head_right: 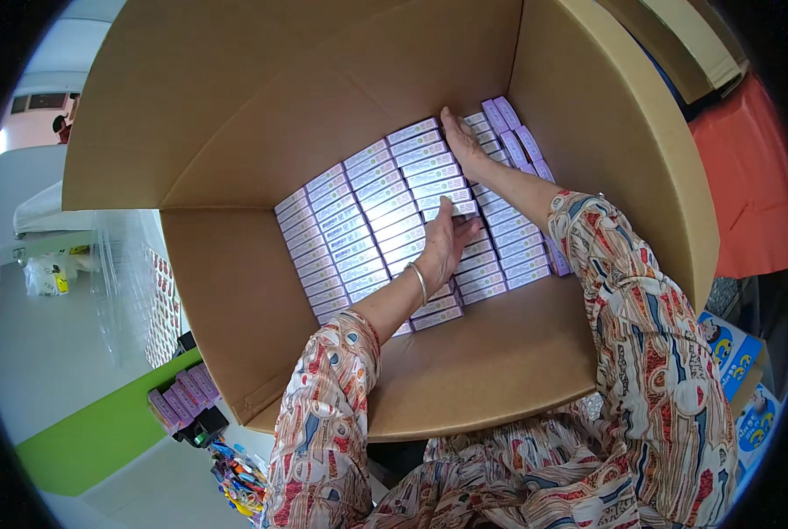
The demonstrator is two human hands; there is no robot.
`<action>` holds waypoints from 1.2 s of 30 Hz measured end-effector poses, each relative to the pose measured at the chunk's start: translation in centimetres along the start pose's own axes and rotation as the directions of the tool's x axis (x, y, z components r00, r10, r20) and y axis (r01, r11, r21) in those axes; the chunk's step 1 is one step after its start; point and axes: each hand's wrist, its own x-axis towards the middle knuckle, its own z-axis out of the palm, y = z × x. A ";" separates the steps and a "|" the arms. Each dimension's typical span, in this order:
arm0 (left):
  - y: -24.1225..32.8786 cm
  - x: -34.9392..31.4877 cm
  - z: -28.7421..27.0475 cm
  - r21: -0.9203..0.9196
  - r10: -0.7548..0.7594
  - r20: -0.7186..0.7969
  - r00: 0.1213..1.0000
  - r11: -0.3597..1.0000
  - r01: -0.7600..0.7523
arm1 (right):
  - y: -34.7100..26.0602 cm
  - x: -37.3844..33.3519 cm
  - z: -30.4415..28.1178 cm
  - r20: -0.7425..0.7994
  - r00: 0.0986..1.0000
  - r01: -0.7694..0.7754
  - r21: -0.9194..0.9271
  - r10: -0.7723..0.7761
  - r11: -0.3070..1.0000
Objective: Assembling individual toy boxes, filling them with toys, and packing the smaller boxes into a large shipping carton.
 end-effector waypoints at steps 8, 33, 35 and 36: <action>-0.3 0.5 0.5 -0.017 -0.007 -0.052 0.999 1.000 0.006 | 3.8 -1.1 0.1 -0.011 1.000 -0.023 -0.377 0.021 0.926; -0.5 -0.7 -0.9 0.349 -0.109 0.015 0.994 0.932 0.097 | 3.3 -2.5 -4.8 0.507 0.801 0.295 -0.798 0.319 0.526; -0.6 -1.3 -1.0 0.470 -0.090 0.015 0.996 0.880 0.073 | 2.7 -2.8 -4.2 0.424 0.850 0.239 -0.840 0.313 0.487; -0.4 -1.6 -1.3 0.452 -0.059 -0.006 0.998 0.890 0.055 | 2.6 -2.9 -4.2 0.431 0.854 0.233 -0.818 0.291 0.525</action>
